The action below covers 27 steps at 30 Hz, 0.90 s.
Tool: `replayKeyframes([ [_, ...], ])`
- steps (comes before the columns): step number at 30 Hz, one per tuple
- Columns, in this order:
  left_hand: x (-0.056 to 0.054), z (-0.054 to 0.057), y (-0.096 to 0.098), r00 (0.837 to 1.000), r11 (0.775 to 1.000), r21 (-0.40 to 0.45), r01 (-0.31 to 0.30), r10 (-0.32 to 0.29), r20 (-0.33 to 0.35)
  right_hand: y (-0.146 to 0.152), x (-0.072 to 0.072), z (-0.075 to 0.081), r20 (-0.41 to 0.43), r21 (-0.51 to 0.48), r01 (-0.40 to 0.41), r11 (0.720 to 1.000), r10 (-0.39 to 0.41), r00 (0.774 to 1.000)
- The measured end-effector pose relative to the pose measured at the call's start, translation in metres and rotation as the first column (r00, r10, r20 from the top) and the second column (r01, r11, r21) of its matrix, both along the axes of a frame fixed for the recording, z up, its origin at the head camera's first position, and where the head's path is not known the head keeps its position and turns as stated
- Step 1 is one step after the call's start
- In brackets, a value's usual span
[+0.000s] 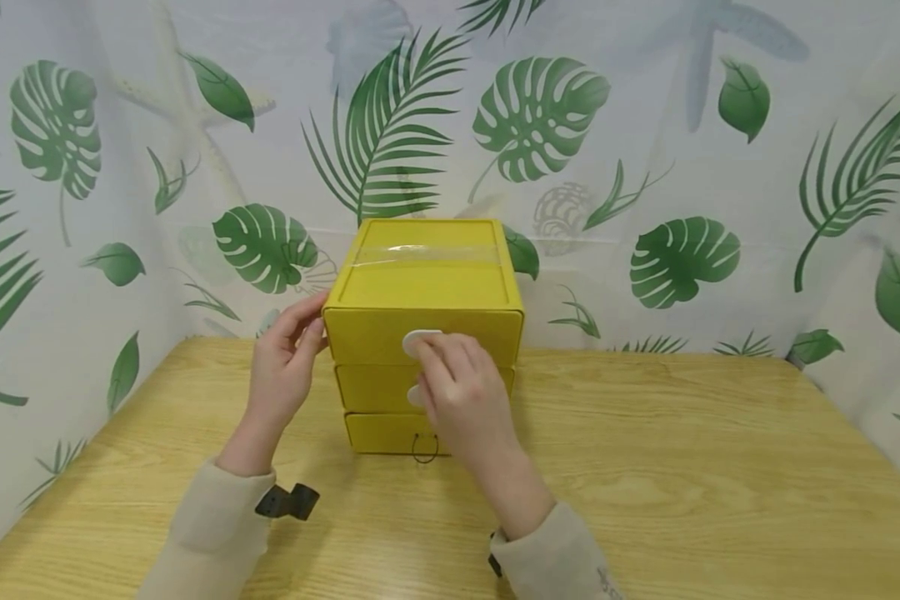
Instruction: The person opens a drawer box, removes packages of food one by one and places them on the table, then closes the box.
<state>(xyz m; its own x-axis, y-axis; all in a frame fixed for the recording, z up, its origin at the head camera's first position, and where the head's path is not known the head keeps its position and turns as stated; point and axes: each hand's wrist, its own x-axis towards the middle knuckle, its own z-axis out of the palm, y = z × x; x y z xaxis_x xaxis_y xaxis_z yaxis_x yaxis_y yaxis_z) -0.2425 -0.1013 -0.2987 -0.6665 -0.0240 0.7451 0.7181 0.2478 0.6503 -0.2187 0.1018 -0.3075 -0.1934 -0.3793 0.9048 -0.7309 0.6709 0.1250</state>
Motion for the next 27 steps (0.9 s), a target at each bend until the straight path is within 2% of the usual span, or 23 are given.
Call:
replayKeyframes([
  [11,0.0,-0.001,0.0,1.0,1.0,0.003,0.001,-0.001,-0.012,-0.001,-0.006,0.001,-0.007,-0.022,0.001,1.0,-0.001,1.0],
  [22,0.0,0.0,0.0,1.0,1.0,-0.001,-0.003,0.003,-0.024,-0.003,-0.01,0.004,-0.09,0.061,0.101,0.993,-0.096,0.991],
  [27,0.0,0.001,0.0,1.0,1.0,-0.005,-0.011,0.011,-0.014,-0.002,-0.013,0.002,-0.129,0.048,0.089,0.995,-0.082,0.988],
])
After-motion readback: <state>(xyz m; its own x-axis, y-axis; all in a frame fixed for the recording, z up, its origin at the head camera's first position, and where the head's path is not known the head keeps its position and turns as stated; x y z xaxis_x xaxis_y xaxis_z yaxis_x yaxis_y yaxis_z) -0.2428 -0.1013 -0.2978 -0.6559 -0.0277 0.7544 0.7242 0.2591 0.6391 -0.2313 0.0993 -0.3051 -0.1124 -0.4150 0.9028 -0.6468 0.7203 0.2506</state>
